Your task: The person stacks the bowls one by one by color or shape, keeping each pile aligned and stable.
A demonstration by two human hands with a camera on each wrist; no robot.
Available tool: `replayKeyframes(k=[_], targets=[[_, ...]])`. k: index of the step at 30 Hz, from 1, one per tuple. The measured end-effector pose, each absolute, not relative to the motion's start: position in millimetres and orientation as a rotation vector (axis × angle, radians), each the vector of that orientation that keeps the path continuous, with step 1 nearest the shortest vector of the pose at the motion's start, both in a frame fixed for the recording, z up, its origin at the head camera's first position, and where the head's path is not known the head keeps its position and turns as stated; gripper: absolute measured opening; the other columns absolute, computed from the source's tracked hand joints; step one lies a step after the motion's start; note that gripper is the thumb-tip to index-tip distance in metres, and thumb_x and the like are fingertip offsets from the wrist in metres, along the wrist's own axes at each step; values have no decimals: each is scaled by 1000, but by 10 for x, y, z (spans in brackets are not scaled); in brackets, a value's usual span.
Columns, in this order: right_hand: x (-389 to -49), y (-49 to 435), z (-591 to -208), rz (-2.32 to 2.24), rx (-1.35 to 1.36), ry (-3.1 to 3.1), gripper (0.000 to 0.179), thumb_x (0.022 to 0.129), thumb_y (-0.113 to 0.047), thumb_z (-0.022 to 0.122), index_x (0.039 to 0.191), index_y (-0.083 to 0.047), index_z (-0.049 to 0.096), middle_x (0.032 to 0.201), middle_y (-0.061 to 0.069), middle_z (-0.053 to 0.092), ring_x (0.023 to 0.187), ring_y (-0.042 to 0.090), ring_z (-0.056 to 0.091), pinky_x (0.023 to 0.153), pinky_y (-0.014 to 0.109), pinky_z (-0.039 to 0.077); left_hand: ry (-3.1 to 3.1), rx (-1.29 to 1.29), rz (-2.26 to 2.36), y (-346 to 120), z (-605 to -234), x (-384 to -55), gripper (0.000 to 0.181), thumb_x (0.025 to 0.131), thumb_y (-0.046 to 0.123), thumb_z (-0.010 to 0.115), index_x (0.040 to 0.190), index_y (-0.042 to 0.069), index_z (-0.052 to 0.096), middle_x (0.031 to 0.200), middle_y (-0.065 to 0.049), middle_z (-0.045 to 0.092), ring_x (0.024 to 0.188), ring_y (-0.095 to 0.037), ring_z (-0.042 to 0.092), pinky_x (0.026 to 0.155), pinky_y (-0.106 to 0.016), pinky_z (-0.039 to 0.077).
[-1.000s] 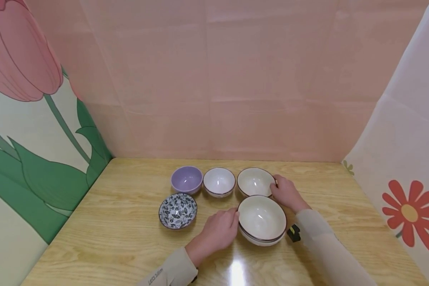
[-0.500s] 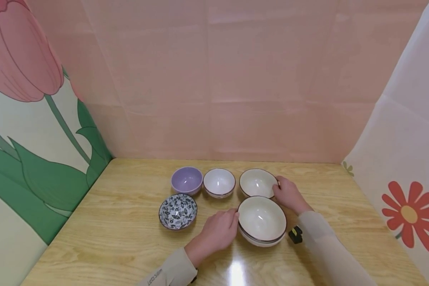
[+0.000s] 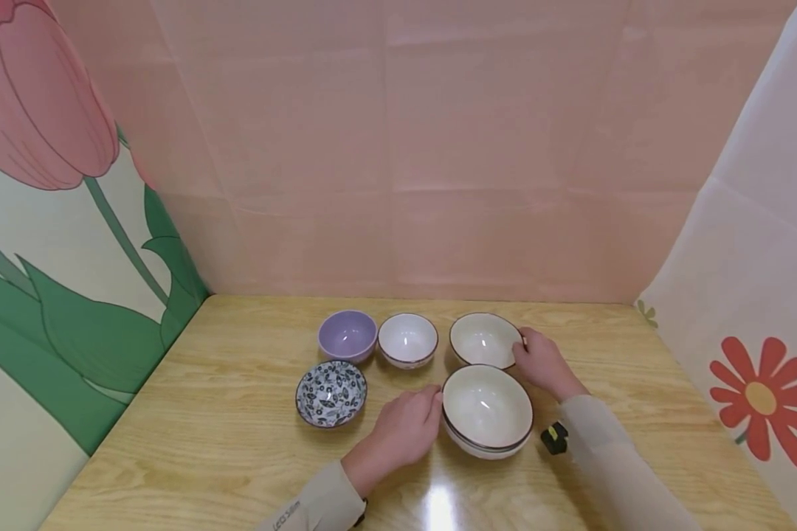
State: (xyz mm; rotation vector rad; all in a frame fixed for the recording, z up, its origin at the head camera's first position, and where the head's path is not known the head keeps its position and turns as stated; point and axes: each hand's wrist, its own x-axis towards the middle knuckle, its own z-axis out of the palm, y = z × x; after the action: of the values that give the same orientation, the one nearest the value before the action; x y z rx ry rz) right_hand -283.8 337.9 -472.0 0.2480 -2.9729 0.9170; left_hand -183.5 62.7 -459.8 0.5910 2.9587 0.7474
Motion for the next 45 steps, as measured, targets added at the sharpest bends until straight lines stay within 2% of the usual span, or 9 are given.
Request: replayKeyframes(k=[3,7,11,17,27,32,39,45], targets=[[-2830,3397,-4691,960,233,-2970,43,103,-10,41,132,21,43,95,24,63,72,22,60,60,34,53,2960,593,756,616,-4610,-1830,40,109,35,32,126,13,62,107,-4,72,99,-22,69,77,-39,56],[-2813,3424,-4648,977,228,-2958,42,104,-11,41,132,21,43,87,19,63,66,19,58,53,30,50,2966,596,771,611,-4623,-1819,43,109,34,32,134,14,59,118,-3,71,104,-23,68,81,-40,56],[-2784,3447,-4590,999,220,-2946,42,104,-11,40,131,20,43,92,23,64,69,20,58,53,29,49,2973,608,775,613,-4630,-1808,44,109,33,32,139,14,57,124,-3,69,107,-23,68,82,-40,56],[-2766,3497,-4528,1010,209,-2935,43,105,-13,39,132,20,43,92,23,65,69,20,59,51,29,47,2977,637,764,611,-4639,-1810,42,109,32,33,139,14,56,122,-4,70,104,-23,69,80,-40,56],[-2682,3496,-4360,997,253,-2882,44,105,-14,41,132,20,44,99,29,66,75,24,64,56,30,51,2968,642,768,603,-4627,-1813,39,109,32,35,135,14,57,113,-4,72,98,-22,70,76,-38,56],[-2626,3497,-4272,996,258,-2889,47,106,-17,40,136,20,41,102,31,66,76,23,64,55,30,51,2976,651,775,601,-4634,-1817,39,109,32,35,135,14,57,112,-4,73,97,-22,70,75,-38,56],[-2527,3471,-4136,1011,248,-2923,49,107,-19,40,139,19,38,107,34,64,80,29,65,58,30,53,2973,650,794,606,-4650,-1819,41,109,33,34,139,14,54,114,-7,72,99,-24,70,77,-40,56],[-2441,3433,-4017,1007,243,-2941,52,108,-22,39,141,18,37,104,30,65,77,25,63,56,30,52,2972,665,790,610,-4639,-1829,38,109,33,34,131,14,57,106,-6,73,95,-23,70,73,-39,56]])
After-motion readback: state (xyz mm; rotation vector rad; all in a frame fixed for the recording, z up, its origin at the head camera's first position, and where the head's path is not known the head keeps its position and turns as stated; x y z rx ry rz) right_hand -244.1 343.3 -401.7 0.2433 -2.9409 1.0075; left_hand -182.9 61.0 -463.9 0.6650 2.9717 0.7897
